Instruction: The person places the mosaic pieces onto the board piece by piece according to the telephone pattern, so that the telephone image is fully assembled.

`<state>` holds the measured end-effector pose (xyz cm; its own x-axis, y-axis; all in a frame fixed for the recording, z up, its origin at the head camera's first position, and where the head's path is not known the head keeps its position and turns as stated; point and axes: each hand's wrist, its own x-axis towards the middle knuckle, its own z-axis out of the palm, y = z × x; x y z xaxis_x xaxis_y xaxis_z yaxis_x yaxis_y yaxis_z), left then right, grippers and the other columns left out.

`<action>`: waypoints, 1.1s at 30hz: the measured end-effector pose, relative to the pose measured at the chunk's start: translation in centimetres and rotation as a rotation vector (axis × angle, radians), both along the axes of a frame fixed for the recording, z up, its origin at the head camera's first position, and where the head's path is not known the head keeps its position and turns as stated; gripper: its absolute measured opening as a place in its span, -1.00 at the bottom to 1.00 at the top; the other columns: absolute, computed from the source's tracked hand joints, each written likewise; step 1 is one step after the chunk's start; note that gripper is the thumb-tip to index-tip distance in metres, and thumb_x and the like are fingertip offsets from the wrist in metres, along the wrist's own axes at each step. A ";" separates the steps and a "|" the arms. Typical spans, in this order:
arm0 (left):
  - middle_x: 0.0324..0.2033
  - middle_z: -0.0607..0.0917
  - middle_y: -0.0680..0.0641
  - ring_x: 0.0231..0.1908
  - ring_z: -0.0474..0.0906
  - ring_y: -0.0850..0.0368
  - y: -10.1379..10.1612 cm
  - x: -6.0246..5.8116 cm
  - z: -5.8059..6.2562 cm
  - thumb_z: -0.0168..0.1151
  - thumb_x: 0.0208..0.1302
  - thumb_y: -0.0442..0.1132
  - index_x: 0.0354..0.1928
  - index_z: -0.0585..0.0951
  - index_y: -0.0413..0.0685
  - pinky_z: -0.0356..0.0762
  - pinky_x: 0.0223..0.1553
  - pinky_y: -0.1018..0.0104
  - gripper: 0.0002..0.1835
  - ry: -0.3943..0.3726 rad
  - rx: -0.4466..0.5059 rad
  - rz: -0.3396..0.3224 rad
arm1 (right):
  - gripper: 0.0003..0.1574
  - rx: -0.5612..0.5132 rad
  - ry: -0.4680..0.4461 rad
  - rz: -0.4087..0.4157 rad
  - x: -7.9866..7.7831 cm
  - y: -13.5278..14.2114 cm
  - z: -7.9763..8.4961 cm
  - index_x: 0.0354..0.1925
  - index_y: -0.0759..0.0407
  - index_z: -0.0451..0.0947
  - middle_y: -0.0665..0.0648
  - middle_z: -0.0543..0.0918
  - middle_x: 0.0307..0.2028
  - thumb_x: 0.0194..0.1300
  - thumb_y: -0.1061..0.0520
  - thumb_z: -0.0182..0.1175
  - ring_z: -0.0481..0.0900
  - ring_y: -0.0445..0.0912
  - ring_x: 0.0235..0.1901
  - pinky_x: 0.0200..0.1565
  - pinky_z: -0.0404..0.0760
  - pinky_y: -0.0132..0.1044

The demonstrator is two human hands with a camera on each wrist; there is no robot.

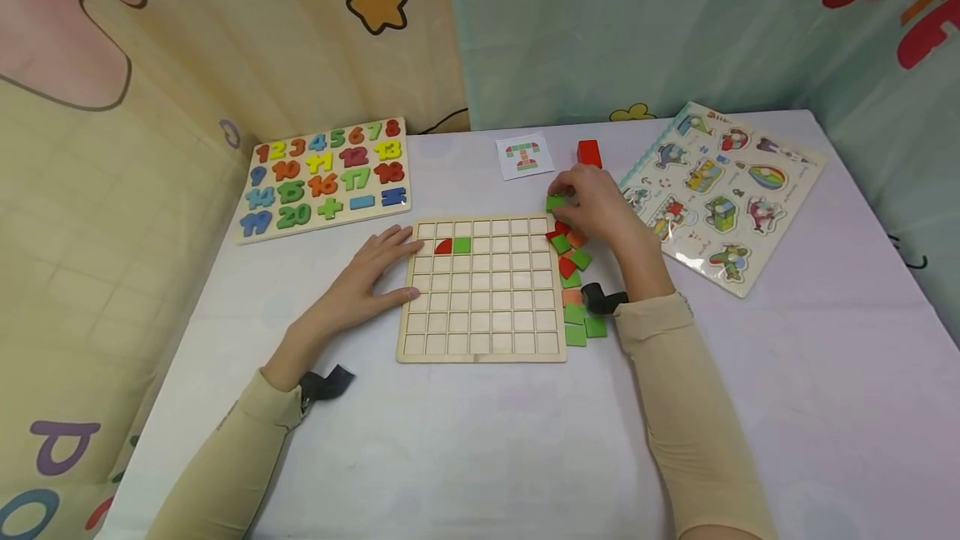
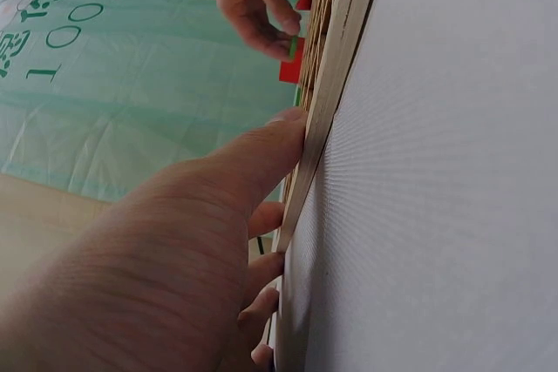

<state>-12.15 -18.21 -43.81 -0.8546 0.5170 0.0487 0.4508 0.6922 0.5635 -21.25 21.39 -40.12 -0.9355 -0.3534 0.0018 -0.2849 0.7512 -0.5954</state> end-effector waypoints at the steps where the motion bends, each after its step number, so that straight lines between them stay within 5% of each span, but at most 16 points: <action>1: 0.66 0.18 -0.11 0.69 -0.15 -0.06 0.0 0.0 0.0 0.41 0.39 0.03 0.59 0.35 0.04 -0.32 0.71 -0.06 -0.19 -0.001 0.001 0.000 | -0.66 -0.009 -0.004 -0.003 0.1 -0.1 0.2 0.07 0.33 0.68 0.33 0.65 0.00 0.34 0.29 0.39 0.58 0.19 0.03 0.10 0.65 0.12; 16: 0.66 0.17 -0.08 0.70 -0.15 -0.04 0.0 0.0 -0.1 0.41 0.38 0.08 0.59 0.35 0.07 -0.31 0.71 -0.04 -0.18 -0.001 -0.018 0.007 | -0.68 -0.037 -0.005 0.130 2.1 -4.8 1.8 0.02 0.25 0.72 0.22 0.72 -0.09 0.31 0.22 0.46 0.61 0.09 -0.05 0.05 0.72 0.02; 23: 0.66 0.18 -0.09 0.69 -0.14 -0.05 0.0 0.0 -0.1 0.41 0.38 0.07 0.59 0.35 0.06 -0.31 0.71 -0.04 -0.18 0.002 -0.017 0.004 | -0.71 -0.014 0.005 0.223 3.0 -7.3 1.4 0.00 0.28 0.71 0.22 0.72 -0.14 0.32 0.25 0.44 0.65 0.07 -0.11 0.00 0.72 -0.04; 33: 0.66 0.17 -0.07 0.70 -0.17 -0.02 -0.1 -0.2 -0.1 0.41 0.39 0.07 0.60 0.35 0.09 -0.33 0.71 -0.04 -0.19 -0.006 -0.011 0.005 | -0.73 0.036 0.017 0.215 3.7 -9.3 0.4 -0.03 0.31 0.70 0.23 0.69 -0.16 0.31 0.27 0.45 0.63 0.07 -0.15 0.01 0.69 -0.06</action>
<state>-12.30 -18.32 -43.94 -0.8573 0.5135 0.0383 0.4444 0.7004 0.5585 -17.55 12.07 -39.71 -0.8388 -0.5445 0.0003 -0.4501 0.6930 -0.5631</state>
